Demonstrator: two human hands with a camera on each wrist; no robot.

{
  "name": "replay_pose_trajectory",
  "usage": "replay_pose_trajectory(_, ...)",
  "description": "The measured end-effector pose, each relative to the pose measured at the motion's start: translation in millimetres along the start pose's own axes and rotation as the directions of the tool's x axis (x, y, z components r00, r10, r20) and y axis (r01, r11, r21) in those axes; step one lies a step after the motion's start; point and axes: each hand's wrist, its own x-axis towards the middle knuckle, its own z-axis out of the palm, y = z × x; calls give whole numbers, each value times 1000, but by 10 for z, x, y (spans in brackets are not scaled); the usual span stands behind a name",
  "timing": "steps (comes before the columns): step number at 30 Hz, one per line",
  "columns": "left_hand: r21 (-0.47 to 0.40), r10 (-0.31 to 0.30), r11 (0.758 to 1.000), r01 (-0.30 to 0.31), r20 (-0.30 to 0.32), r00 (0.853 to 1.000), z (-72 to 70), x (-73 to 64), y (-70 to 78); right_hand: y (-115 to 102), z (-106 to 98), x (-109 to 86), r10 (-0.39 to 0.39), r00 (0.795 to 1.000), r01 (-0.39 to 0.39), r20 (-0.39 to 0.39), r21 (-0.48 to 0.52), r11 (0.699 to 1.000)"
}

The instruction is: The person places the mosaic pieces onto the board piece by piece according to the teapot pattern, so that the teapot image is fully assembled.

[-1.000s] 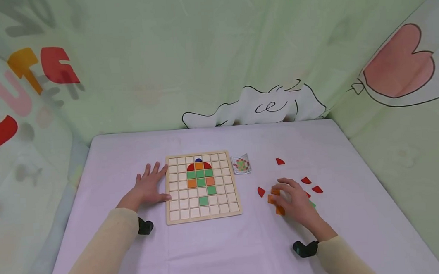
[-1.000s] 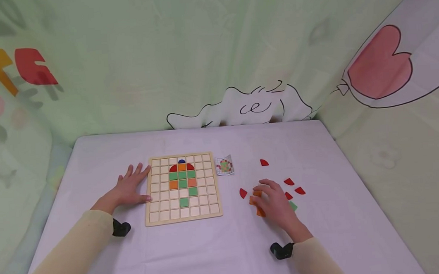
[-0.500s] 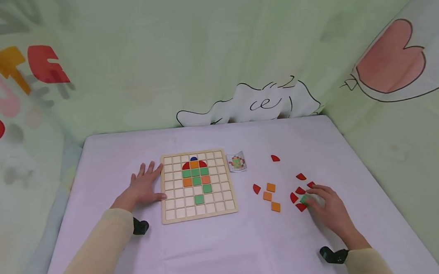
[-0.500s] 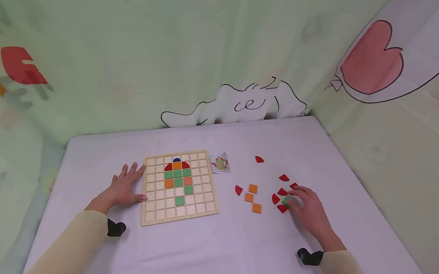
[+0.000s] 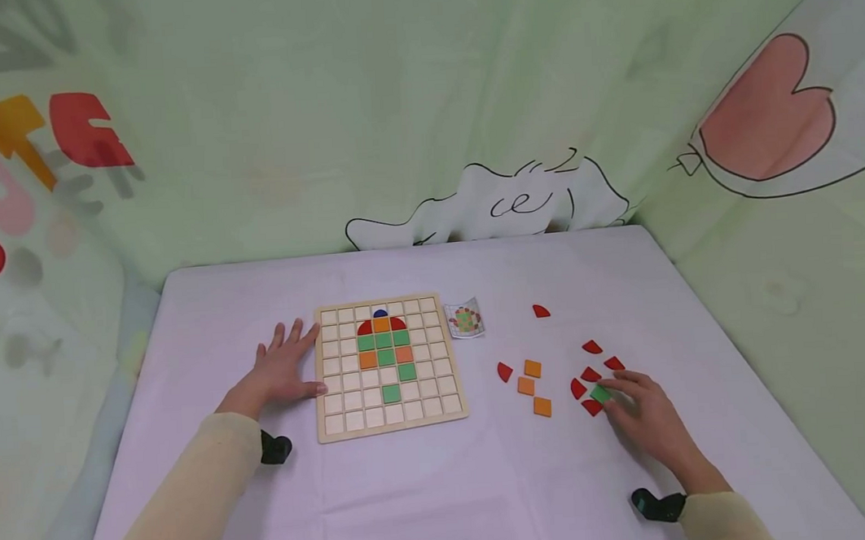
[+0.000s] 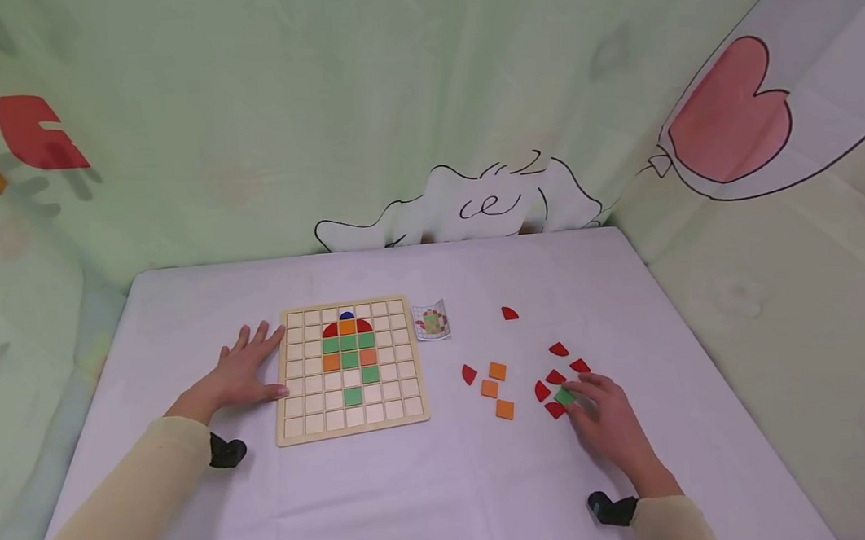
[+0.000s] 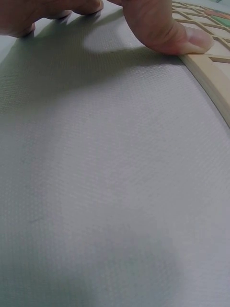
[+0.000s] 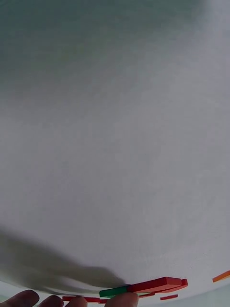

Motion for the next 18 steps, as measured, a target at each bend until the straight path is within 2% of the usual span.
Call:
replay_pose_trajectory(11, -8, 5, 1000, -5, -7, 1000, 1, 2, -15, 8, 4, -17, 44, 999, -44, -18, -18, 999)
replay_pose_trajectory(18, -11, -1, 1000, 1, -7, 1000, 6, -3, -16, 33, 17, -26, 44, 999, -44, -32, -6, 999)
